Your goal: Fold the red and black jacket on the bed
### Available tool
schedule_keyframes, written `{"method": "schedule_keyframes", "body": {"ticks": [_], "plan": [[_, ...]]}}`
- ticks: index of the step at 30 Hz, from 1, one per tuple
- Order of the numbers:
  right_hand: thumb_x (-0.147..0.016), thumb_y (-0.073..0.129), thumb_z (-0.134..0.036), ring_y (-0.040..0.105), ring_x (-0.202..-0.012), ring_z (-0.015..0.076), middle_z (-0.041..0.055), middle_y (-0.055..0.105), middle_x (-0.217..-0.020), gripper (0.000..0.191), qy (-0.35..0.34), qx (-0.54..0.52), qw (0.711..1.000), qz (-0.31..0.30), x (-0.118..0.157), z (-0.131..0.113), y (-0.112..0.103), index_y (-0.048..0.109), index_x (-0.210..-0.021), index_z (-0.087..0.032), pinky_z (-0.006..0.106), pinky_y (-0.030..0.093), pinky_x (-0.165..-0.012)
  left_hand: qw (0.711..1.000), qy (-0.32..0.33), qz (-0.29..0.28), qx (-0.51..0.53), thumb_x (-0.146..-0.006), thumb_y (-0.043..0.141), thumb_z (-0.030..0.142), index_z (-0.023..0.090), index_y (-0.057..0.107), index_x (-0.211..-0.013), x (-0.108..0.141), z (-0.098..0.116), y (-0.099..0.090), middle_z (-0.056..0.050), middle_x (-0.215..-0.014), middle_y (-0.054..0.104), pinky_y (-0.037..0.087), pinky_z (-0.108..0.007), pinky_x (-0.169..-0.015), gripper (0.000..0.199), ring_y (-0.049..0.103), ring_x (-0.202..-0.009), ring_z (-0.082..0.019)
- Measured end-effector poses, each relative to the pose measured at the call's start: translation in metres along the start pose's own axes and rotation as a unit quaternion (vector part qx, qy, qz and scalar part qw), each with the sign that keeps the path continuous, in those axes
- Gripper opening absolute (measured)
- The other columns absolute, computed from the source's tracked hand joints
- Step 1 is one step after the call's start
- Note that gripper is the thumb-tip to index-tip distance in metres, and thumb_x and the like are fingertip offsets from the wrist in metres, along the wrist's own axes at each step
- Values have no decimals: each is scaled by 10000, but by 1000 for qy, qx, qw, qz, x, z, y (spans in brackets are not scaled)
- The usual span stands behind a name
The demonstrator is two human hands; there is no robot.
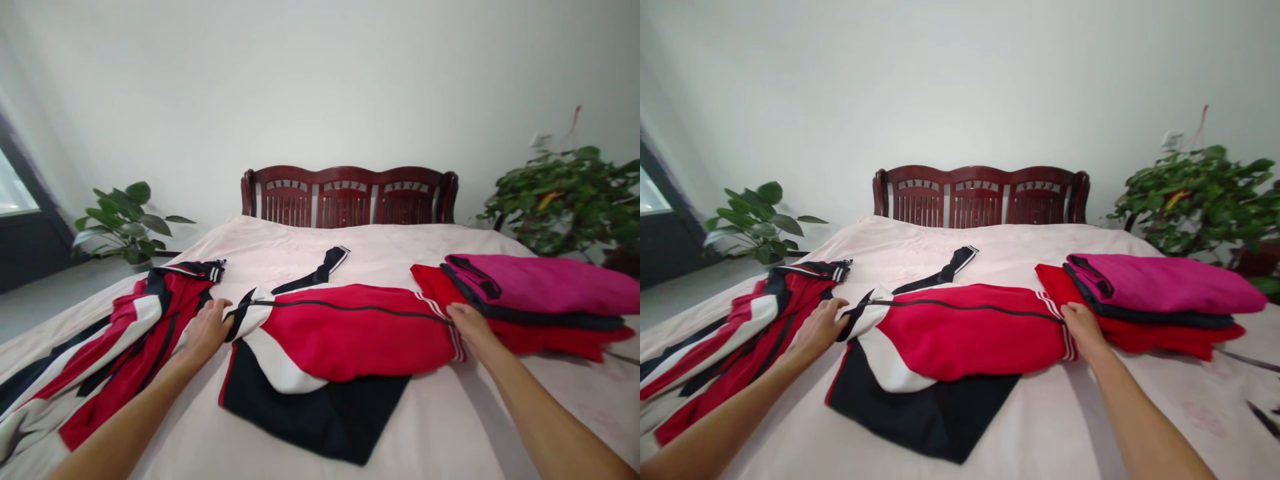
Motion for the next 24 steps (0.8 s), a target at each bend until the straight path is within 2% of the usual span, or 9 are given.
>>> {"method": "schedule_keyframes", "body": {"ticks": [2, 4, 7, 9, 13, 16, 18, 20, 24], "plan": [[-687, 564, -299, 666, -1032, 294, 116, 737, -982, 264, -13, 19, 1000, 11, 21, 9, -7, 684, -899, -199, 436, 472, -979, 991, 121, 43, 23, -933, 475, 366, 210, 625, -1080, 29, 22, -9, -102, -1090, 650, 469, -375, -893, 261, 612, -1044, -274], [-688, 554, -278, 664, -1005, 265, 86, 734, -1016, 278, -72, 36, 996, -27, 53, 12, -10, 697, -920, -220, 421, 465, -981, 960, 264, -13, 86, -949, 501, 367, 238, 627, -1074, 66, 47, -13, -70, -1088, 655, 470, -352, -924, 219, 603, -1056, -237], [-688, 495, -214, 662, -871, 220, 31, 724, -861, 207, -212, 65, 955, -197, 114, 7, -2, 686, -760, -244, 361, 499, -873, 875, 444, -150, 124, -870, 655, 357, 289, 591, -1217, 121, 82, -6, -37, -1191, 647, 475, -334, -947, 359, 592, -1100, -218], [-681, 449, -153, 655, -847, 203, 21, 715, -831, 272, -266, 77, 912, -301, 152, 2, 7, 694, -754, -242, 334, 504, -832, 849, 489, -175, 98, -830, 702, 333, 291, 583, -1236, 146, 100, 3, -45, -1235, 632, 471, -371, -956, 426, 584, -1113, -240], [-657, 444, -79, 599, -1095, 219, 44, 701, -1157, 602, -339, 121, 862, -358, 199, -11, 24, 708, -1165, -262, 369, 444, -1008, 881, 448, -133, 71, -896, 565, 188, 240, 631, -1007, 159, 120, 17, -51, -1054, 667, 465, -390, -874, 139, 599, -981, -235], [-684, 530, -141, 527, -1212, 264, 58, 619, -1336, 672, -357, 177, 849, -347, 210, -19, 33, 622, -1333, -287, 416, 407, -1066, 909, 360, -129, 164, -944, 478, 234, 227, 608, -935, 148, 124, 4, -46, -919, 665, 459, -365, -822, 130, 595, -881, -211], [-741, 577, -239, 505, -1239, 297, 75, 601, -1361, 579, -350, 196, 858, -320, 211, -24, 37, 631, -1316, -281, 451, 400, -1070, 918, 266, -136, 262, -975, 430, 345, 232, 588, -906, 136, 122, -15, -33, -853, 648, 463, -333, -770, 206, 588, -813, -195], [-831, 537, -345, 547, -1167, 311, 98, 659, -1240, 387, -322, 176, 886, -282, 211, -29, 37, 695, -1173, -255, 471, 424, -1029, 910, 186, -145, 342, -974, 402, 448, 237, 573, -875, 124, 119, -36, -17, -810, 628, 464, -311, -733, 289, 578, -771, -187], [-911, 415, -463, 637, -932, 266, 73, 704, -941, 353, -185, 2, 949, -255, 199, -47, 22, 677, -961, -231, 388, 510, -859, 890, 113, -188, 400, -913, 425, 571, 227, 574, -842, 109, 113, -62, -10, -818, 617, 461, -297, -727, 381, 574, -809, -197]]}}
Point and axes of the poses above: each hand's wrist, its own x-axis away from the middle knuckle, its own y-axis out of the palm, z = x × y, the point moved 2 cm from there along -x, towards the middle knuckle
